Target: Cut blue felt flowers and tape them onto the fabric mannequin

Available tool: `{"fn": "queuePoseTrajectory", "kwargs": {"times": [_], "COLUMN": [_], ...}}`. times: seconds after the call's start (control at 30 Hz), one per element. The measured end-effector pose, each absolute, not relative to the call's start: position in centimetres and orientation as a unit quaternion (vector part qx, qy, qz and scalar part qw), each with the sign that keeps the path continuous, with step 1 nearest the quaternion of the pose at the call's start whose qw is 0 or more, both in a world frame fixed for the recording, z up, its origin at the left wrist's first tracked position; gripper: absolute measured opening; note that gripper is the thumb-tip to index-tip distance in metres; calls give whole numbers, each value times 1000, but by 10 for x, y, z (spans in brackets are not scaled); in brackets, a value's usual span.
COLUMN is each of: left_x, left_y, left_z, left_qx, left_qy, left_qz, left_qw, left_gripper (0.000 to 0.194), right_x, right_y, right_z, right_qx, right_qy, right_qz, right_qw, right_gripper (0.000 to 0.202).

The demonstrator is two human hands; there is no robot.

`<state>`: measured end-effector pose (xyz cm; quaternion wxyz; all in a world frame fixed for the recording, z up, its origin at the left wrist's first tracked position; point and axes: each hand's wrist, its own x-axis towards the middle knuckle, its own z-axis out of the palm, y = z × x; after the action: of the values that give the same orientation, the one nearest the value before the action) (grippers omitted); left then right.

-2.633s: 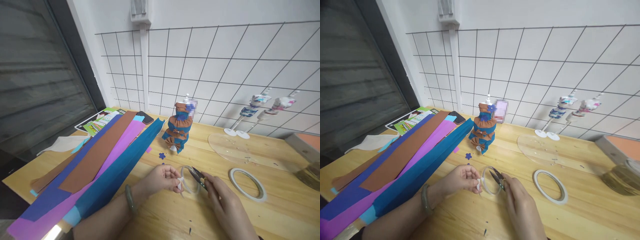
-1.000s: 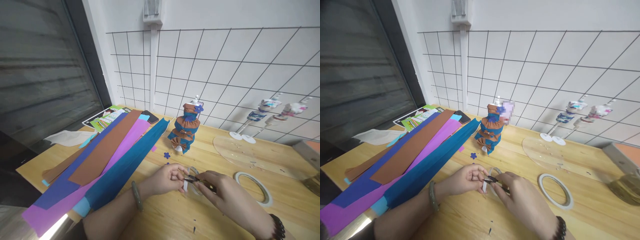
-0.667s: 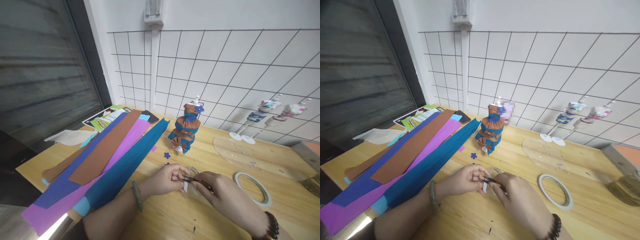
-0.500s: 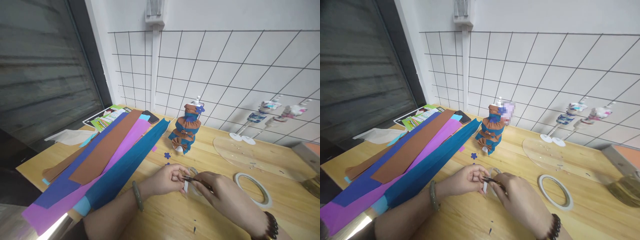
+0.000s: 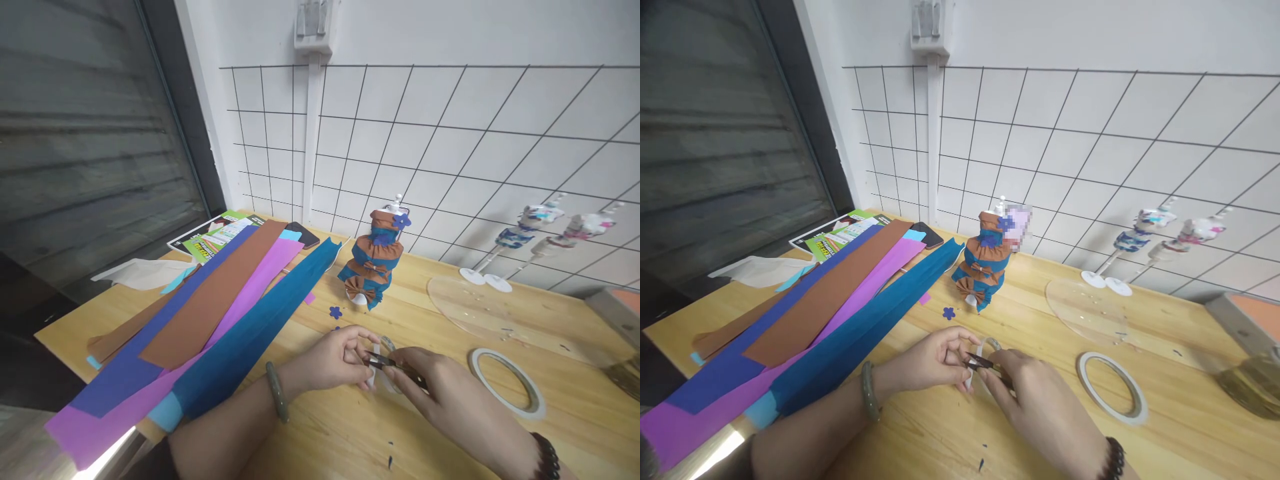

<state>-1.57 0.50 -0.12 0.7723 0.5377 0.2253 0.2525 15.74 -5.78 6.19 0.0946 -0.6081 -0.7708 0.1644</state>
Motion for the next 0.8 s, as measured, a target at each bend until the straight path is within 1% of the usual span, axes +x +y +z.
{"fn": "queuePoseTrajectory", "kwargs": {"times": [0.1,0.2,0.3,0.37,0.47,0.53,0.67,0.73,0.8], "left_x": [-16,-16,-17,-16,-16,-17,-19,-19,-20], "left_y": [5,5,5,5,6,7,10,11,12], "left_z": [0,1,0,-3,-7,-9,-5,-1,1], "left_qx": [532,533,533,529,530,538,557,549,533], "left_qy": [240,257,269,274,275,281,295,279,252], "left_qz": [255,258,261,264,265,265,265,266,266], "left_qw": [771,764,758,758,757,749,729,742,763], "left_gripper": [52,63,76,81,81,80,72,67,61], "right_x": [158,161,164,165,168,175,203,215,219], "right_y": [-60,-63,-68,-72,-78,-80,-80,-77,-76], "right_z": [62,56,38,24,5,-3,-13,-14,-12], "right_qx": [-613,-623,-631,-624,-638,-638,-670,-689,-696], "right_qy": [-759,-740,-726,-726,-710,-715,-717,-707,-701], "right_qz": [186,202,194,200,205,191,87,42,20], "right_qw": [117,153,195,210,216,211,172,152,158], "right_gripper": [26,26,27,25,14,13,19,19,18]}}
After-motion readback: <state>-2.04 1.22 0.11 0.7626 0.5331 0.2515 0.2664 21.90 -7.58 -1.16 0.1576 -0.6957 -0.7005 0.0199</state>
